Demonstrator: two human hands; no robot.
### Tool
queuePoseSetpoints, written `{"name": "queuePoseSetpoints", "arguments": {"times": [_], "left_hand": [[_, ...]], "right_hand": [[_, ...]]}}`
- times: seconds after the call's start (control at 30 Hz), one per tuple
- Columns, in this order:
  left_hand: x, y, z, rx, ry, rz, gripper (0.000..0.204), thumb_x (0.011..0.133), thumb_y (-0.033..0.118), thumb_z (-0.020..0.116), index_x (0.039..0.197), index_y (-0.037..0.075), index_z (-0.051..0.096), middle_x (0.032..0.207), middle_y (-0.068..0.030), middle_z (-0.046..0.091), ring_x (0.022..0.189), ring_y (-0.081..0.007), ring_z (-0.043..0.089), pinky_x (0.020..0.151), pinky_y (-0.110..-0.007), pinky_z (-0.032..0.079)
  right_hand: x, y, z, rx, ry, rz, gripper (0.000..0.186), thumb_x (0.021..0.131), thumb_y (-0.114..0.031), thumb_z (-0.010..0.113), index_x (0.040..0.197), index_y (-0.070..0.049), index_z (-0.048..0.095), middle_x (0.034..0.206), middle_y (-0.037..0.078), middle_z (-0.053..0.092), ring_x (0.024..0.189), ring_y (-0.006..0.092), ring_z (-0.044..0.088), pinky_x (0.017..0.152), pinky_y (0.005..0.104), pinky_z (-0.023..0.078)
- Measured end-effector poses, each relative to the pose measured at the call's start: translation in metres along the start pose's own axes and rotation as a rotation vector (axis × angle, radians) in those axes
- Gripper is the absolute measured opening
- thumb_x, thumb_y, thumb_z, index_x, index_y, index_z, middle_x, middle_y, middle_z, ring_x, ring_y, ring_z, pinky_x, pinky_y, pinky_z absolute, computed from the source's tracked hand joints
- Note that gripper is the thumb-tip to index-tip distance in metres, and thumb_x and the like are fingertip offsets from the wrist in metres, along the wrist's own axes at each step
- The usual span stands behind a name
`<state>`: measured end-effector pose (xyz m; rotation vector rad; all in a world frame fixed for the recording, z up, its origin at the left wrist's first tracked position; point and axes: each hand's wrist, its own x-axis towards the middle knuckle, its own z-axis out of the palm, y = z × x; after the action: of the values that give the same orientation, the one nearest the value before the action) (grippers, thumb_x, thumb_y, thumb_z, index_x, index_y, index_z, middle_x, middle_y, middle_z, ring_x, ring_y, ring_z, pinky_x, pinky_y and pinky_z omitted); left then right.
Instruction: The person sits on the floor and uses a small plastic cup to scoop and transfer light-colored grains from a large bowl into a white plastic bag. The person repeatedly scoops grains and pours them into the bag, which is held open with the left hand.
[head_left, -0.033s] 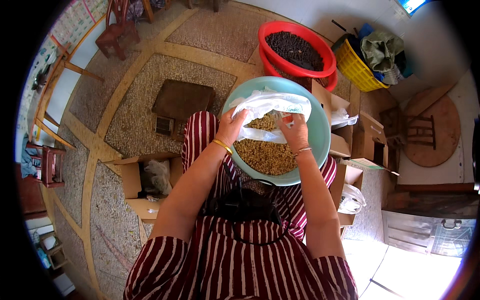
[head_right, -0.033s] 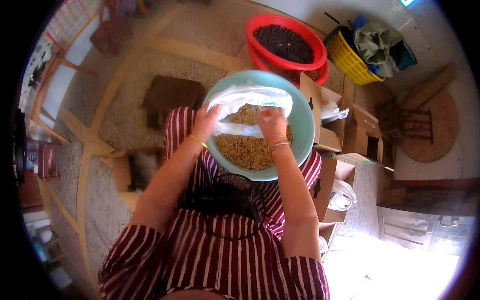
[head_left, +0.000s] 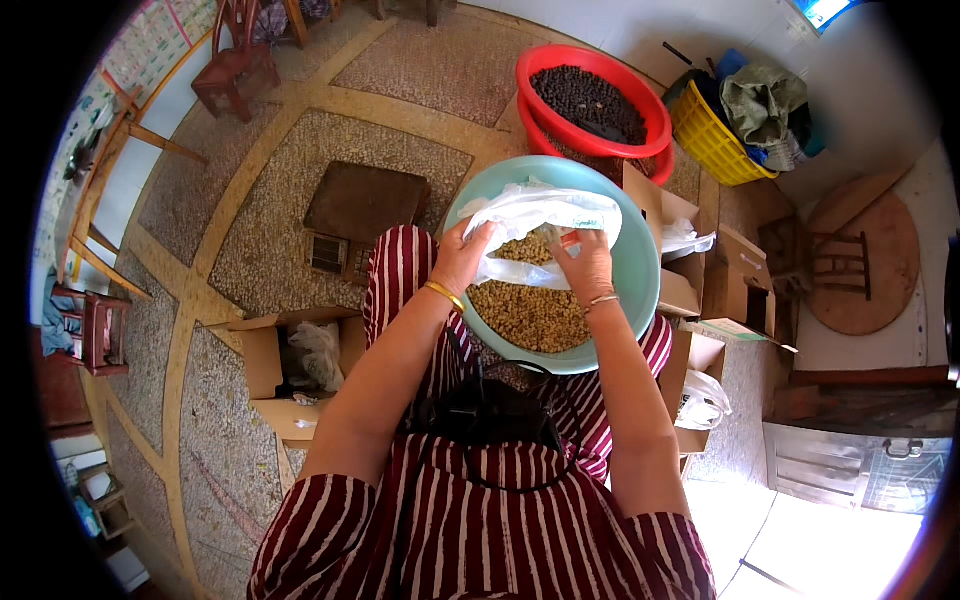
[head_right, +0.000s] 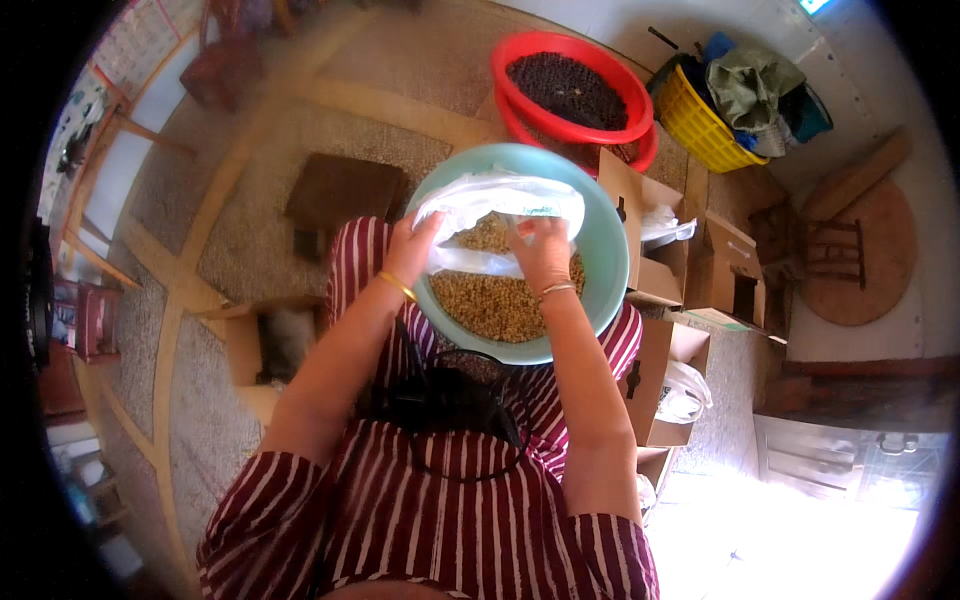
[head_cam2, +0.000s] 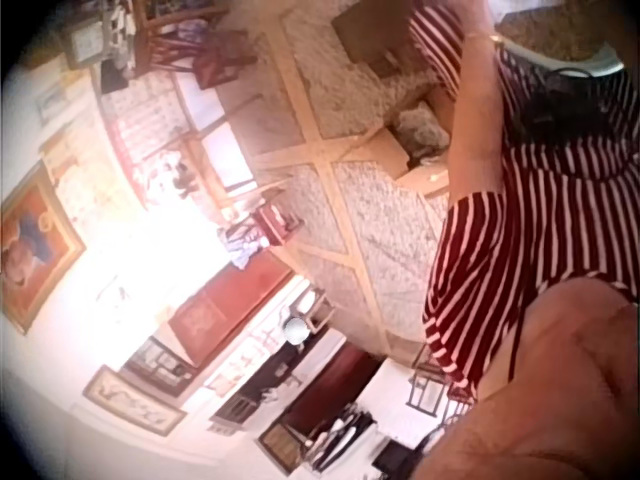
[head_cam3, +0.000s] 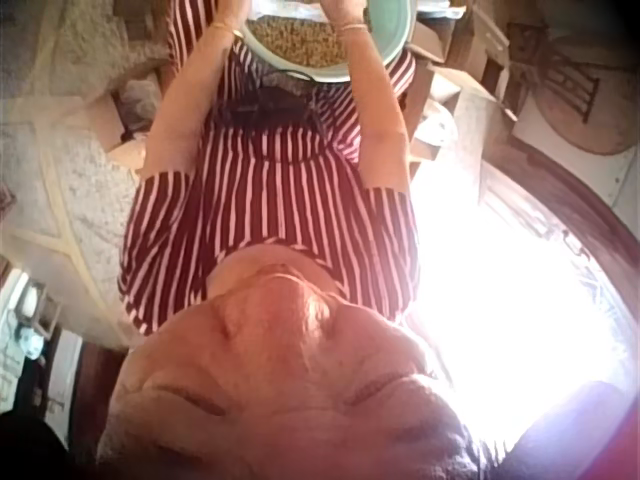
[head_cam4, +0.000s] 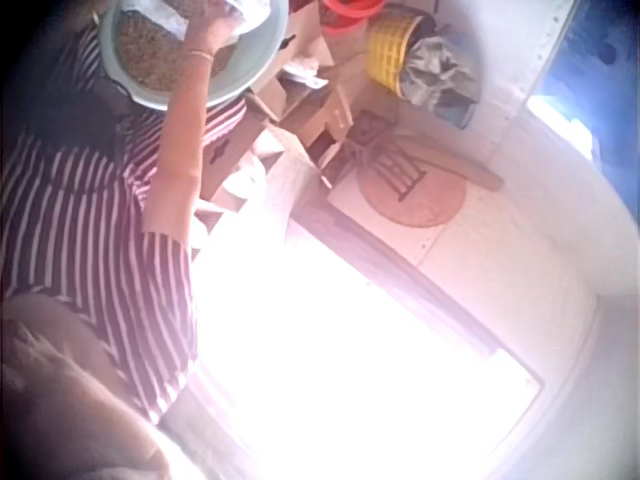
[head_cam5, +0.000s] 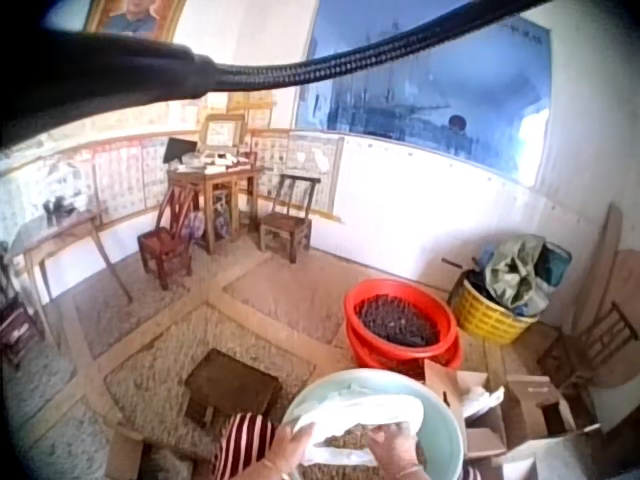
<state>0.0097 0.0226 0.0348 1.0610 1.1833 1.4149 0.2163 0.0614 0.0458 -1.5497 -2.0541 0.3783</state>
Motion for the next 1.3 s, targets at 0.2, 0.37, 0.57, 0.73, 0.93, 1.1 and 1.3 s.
{"name": "queuePoseSetpoints", "arguments": {"times": [0.2, 0.37, 0.57, 0.73, 0.93, 1.1, 1.3], "left_hand": [[0.000, 0.003, 0.002, 0.015, -0.015, 0.024, 0.034, 0.085, 0.029, 0.055, 0.102, -0.001, 0.059, 0.087, -0.0044, 0.061, 0.078, -0.0102, 0.055, 0.071, -0.026, 0.044], [0.000, -0.002, 0.000, -0.005, -0.019, 0.049, 0.034, 0.085, 0.028, 0.055, 0.102, -0.001, 0.059, 0.088, -0.0044, 0.061, 0.079, -0.0103, 0.055, 0.072, -0.026, 0.044], [0.000, -0.005, 0.000, -0.023, -0.005, 0.045, 0.034, 0.085, 0.028, 0.055, 0.102, -0.001, 0.059, 0.088, -0.0046, 0.061, 0.080, -0.0106, 0.055, 0.073, -0.026, 0.044], [-0.001, -0.001, 0.000, 0.012, -0.015, 0.028, 0.032, 0.085, 0.026, 0.055, 0.102, -0.001, 0.059, 0.088, -0.0043, 0.061, 0.079, -0.0105, 0.054, 0.072, -0.026, 0.044], [0.002, -0.011, -0.001, 0.011, -0.018, 0.020, 0.036, 0.085, 0.031, 0.055, 0.103, 0.000, 0.059, 0.088, -0.0055, 0.061, 0.079, -0.0116, 0.055, 0.072, -0.026, 0.044], [0.003, -0.007, -0.002, 0.022, -0.006, 0.029, 0.036, 0.084, 0.031, 0.056, 0.103, 0.000, 0.059, 0.089, -0.0058, 0.061, 0.080, -0.0118, 0.055, 0.073, -0.026, 0.044], [0.001, -0.001, 0.001, 0.038, 0.013, 0.023, 0.034, 0.085, 0.029, 0.055, 0.099, -0.001, 0.060, 0.088, -0.0063, 0.062, 0.080, -0.0117, 0.055, 0.073, -0.026, 0.044]], "right_hand": [[0.004, 0.007, 0.015, -0.240, 0.051, -0.252, 0.043, 0.067, -0.016, 0.068, 0.105, -0.004, 0.053, 0.101, 0.017, 0.053, 0.094, 0.0364, 0.049, 0.081, 0.0425, 0.042], [-0.004, -0.013, -0.004, -0.124, 0.092, -0.282, 0.043, 0.066, -0.013, 0.069, 0.106, -0.006, 0.054, 0.102, 0.016, 0.053, 0.095, 0.0356, 0.050, 0.080, 0.0413, 0.044], [-0.032, -0.013, -0.026, 0.091, 0.053, -0.119, 0.035, 0.066, -0.015, 0.068, 0.098, -0.007, 0.057, 0.096, 0.012, 0.053, 0.084, 0.0286, 0.054, 0.075, 0.0375, 0.046], [-0.058, 0.017, -0.027, -0.010, -0.174, -0.118, 0.035, 0.069, -0.019, 0.066, 0.101, -0.007, 0.057, 0.103, 0.015, 0.051, 0.094, 0.0297, 0.052, 0.082, 0.0380, 0.044], [-0.071, 0.038, -0.008, -0.167, -0.348, 0.020, 0.038, 0.070, -0.021, 0.065, 0.104, -0.010, 0.056, 0.102, 0.015, 0.050, 0.098, 0.0326, 0.049, 0.086, 0.0396, 0.041], [-0.073, 0.032, -0.007, -0.142, -0.456, 0.055, 0.039, 0.069, -0.021, 0.065, 0.105, -0.013, 0.055, 0.104, 0.014, 0.049, 0.100, 0.0333, 0.047, 0.087, 0.0400, 0.040], [-0.077, 0.037, -0.004, -0.083, -0.545, 0.001, 0.042, 0.067, -0.020, 0.066, 0.106, -0.011, 0.055, 0.102, 0.015, 0.050, 0.101, 0.0315, 0.047, 0.088, 0.0391, 0.040]]}}
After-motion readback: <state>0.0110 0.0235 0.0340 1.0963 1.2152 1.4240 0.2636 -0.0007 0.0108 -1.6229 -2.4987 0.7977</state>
